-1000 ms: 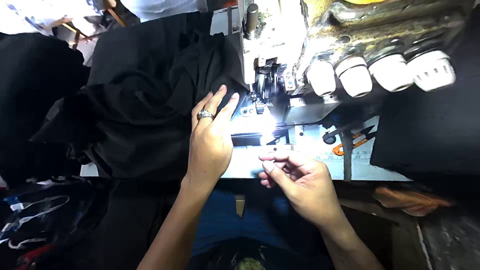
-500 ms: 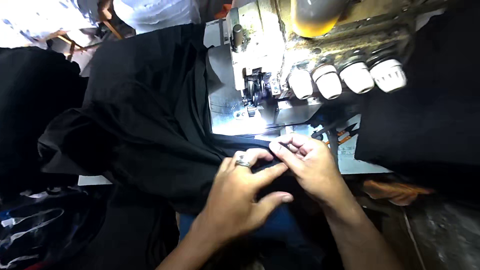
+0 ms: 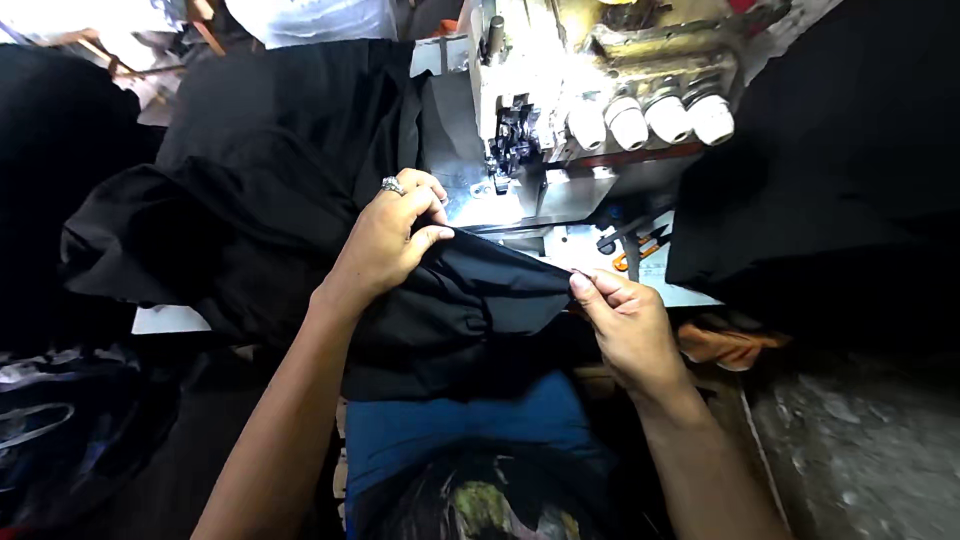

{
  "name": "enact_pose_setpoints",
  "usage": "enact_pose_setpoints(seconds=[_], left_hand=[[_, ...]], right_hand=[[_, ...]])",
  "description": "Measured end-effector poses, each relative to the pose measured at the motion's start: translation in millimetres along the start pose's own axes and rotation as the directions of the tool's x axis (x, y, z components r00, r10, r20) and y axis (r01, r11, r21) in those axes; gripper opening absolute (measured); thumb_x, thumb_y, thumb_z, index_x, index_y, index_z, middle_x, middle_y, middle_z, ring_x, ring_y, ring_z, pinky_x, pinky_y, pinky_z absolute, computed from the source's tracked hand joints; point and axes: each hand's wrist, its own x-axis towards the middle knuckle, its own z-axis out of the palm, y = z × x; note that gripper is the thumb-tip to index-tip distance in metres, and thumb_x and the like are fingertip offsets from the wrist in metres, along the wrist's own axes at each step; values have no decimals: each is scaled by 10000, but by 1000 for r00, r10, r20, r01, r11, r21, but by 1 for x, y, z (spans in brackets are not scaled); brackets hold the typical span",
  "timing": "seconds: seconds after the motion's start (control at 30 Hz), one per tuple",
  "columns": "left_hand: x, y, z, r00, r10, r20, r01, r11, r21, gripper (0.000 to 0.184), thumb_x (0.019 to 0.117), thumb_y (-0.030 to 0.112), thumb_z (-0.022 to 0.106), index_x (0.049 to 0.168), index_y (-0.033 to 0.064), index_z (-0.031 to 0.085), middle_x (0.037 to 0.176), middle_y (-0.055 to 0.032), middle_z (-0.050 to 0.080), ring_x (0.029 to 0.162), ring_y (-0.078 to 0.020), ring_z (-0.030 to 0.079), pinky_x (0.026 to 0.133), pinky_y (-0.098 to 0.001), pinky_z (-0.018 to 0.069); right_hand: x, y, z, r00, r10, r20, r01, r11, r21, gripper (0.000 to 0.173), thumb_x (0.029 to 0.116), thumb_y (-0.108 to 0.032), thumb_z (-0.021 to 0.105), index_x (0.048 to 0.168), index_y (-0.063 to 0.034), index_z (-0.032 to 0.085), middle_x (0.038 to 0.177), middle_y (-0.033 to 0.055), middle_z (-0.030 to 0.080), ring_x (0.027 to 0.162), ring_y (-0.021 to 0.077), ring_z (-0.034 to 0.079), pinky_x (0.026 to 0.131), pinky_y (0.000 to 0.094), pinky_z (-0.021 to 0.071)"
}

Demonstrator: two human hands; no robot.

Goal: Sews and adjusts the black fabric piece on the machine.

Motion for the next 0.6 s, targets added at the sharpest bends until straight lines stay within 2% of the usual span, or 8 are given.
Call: enact_pose_setpoints(seconds=[0.07, 0.17, 0.3, 0.4, 0.6], left_hand=[[2, 4, -4, 1000, 23, -14, -23, 1000, -18, 98, 940, 164, 712, 963, 69, 703, 1146, -70, 674, 1135, -155, 621, 988, -324, 506], [8, 7, -10, 999, 18, -41, -18, 1000, -17, 123, 958, 167, 687, 1023, 63, 694, 1009, -36, 693, 913, -75, 639, 837, -254, 521], [15, 4, -7, 999, -17, -49, 17, 1000, -10, 118, 979, 152, 659, 1047, 67, 704, 1043, -38, 681, 920, -57, 628, 846, -225, 508], [18, 1, -1, 999, -25, -46, 25, 1000, -12, 116, 984, 156, 653, 1055, 79, 703, 1055, -28, 676, 916, -50, 623, 844, -218, 505], [17, -1, 6, 997, -44, -69, 44, 999, -4, 122, 986, 174, 649, 1051, 88, 706, 1035, -7, 663, 837, -19, 582, 767, -186, 478]], right_hand=[[-3, 2, -1, 998, 65, 23, -67, 988, 139, 160, 1025, -68, 578, 977, -37, 727, 834, 4, 716, 783, 77, 695, 802, 284, 614], [-6, 1, -1, 992, 120, 23, -121, 946, 300, 87, 923, 0, 697, 989, -40, 738, 858, 17, 747, 774, 87, 717, 787, 278, 627], [-7, -2, 0, 987, 157, 22, -155, 932, 327, 163, 850, 61, 747, 993, -15, 741, 837, 48, 755, 750, 98, 723, 764, 263, 627], [-6, 0, -1, 984, 179, 19, -175, 930, 324, 174, 852, 63, 749, 1013, -1, 740, 865, 70, 757, 779, 111, 728, 781, 267, 627], [-5, 4, -2, 985, 170, 10, -165, 936, 311, 172, 860, 50, 749, 1024, -1, 745, 867, 67, 757, 781, 105, 725, 789, 259, 623]])
